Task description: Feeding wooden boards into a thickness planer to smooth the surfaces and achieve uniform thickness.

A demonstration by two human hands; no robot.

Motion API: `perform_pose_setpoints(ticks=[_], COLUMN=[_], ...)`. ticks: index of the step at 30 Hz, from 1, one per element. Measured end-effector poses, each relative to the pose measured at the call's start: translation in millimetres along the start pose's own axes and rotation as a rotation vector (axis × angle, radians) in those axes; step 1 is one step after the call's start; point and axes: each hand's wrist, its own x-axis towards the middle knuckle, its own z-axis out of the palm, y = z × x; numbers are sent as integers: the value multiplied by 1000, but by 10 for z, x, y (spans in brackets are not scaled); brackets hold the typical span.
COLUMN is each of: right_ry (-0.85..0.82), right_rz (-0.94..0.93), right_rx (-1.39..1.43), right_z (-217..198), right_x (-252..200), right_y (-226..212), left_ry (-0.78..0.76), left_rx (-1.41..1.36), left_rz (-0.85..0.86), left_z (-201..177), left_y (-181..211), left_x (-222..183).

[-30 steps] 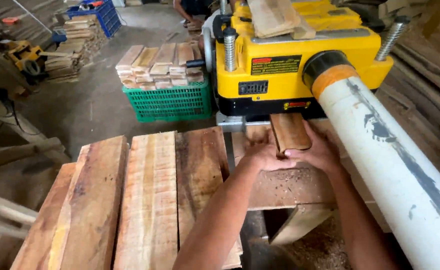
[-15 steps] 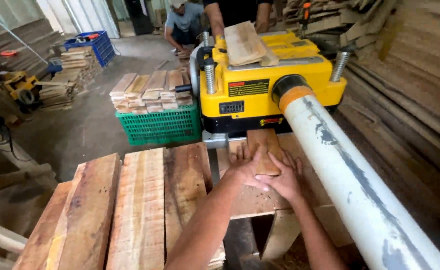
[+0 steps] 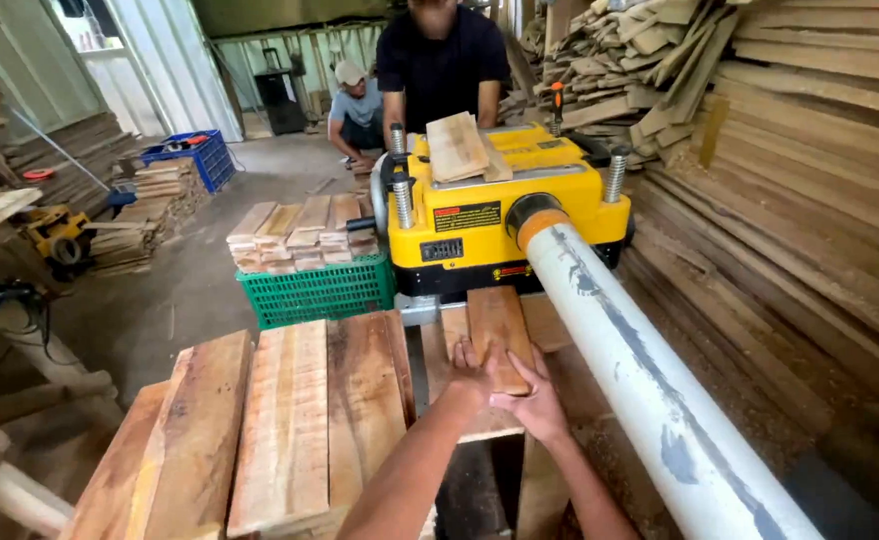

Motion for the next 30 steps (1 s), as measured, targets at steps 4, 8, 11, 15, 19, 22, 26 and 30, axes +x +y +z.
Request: perform_pose_setpoints(ticks=[4, 8, 11, 15, 19, 22, 26, 30], right_ry=[82, 108, 156, 224, 200, 174, 113, 52], right_rz=[14, 31, -42, -143, -215, -306, -431, -460], right_rx=[-87, -98, -55, -8, -36, -77, -64, -31], right_z=[24, -20, -22, -65, -83, 13, 391, 761], right_x=[-154, -518, -807, -1046, -1302, -1516, -1687, -1796], right_y=[258, 119, -4, -229, -678, -1039, -1452, -1662], left_ry=[138, 132, 169, 274, 398, 498, 615, 648], left_rx=[-141, -219, -175, -369, -433, -587, -658, -655], left_rz=[45, 29, 47, 281, 353, 282, 283, 234], left_z=[300, 652, 678, 502, 432, 402, 460, 612], left_y=[21, 70, 131, 24, -133, -278, -722, -1113], left_x=[17, 223, -168, -938, -1460, -2027, -2621, -2812])
